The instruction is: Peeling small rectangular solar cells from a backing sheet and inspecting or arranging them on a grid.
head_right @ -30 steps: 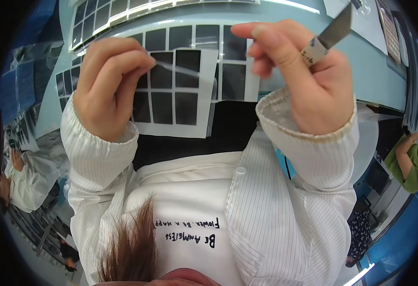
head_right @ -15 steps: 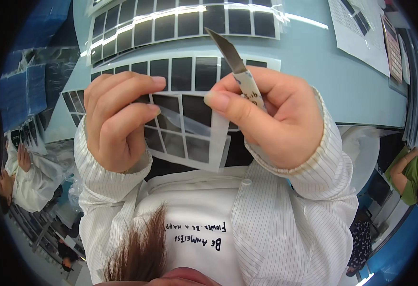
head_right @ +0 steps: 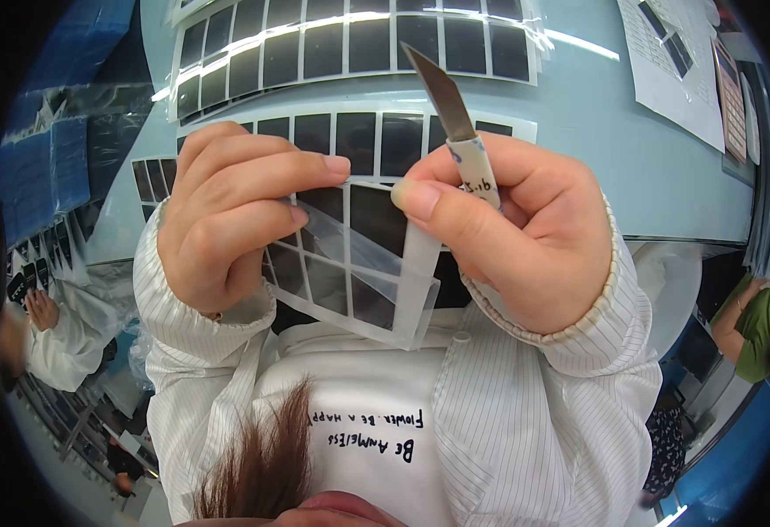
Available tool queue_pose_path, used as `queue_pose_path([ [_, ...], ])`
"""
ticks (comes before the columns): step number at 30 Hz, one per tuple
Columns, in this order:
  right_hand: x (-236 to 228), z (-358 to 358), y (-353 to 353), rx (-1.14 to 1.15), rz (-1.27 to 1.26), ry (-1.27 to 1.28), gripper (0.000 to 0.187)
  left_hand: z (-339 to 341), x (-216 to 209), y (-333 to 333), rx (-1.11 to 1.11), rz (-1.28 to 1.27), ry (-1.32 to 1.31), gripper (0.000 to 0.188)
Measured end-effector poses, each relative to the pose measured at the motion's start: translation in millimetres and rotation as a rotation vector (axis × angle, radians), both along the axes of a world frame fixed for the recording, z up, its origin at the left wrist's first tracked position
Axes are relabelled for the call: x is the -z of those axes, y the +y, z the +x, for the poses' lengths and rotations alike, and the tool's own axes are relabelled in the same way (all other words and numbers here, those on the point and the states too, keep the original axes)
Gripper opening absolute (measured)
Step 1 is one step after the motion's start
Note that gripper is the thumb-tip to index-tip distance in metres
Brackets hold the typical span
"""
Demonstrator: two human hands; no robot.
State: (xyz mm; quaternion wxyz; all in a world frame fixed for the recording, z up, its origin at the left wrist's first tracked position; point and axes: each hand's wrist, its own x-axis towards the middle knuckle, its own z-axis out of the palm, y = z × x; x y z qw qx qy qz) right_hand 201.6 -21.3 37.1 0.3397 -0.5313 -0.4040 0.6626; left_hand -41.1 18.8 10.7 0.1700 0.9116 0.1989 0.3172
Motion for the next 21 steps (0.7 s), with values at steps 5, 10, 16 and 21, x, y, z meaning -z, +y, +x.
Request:
queue_pose_path([
  [5,-2.0,-4.1,-2.3,0.024,0.081,0.005,0.012,-0.2,2.3,0.2,0.014,-0.049,-0.061,0.028],
  [10,-11.3,-7.6,-2.8,0.030,0.084,0.005,0.010,1.4,0.8,-2.4,0.000,-0.055,-0.100,0.031],
  [16,-13.3,-12.6,-3.7,0.043,0.123,0.036,0.009,3.4,2.4,-3.7,-0.028,0.016,-0.168,0.030],
  [21,-16.5,-13.7,-3.5,0.028,0.151,0.049,0.008,3.3,5.6,-1.7,-0.011,0.082,-0.217,0.027],
])
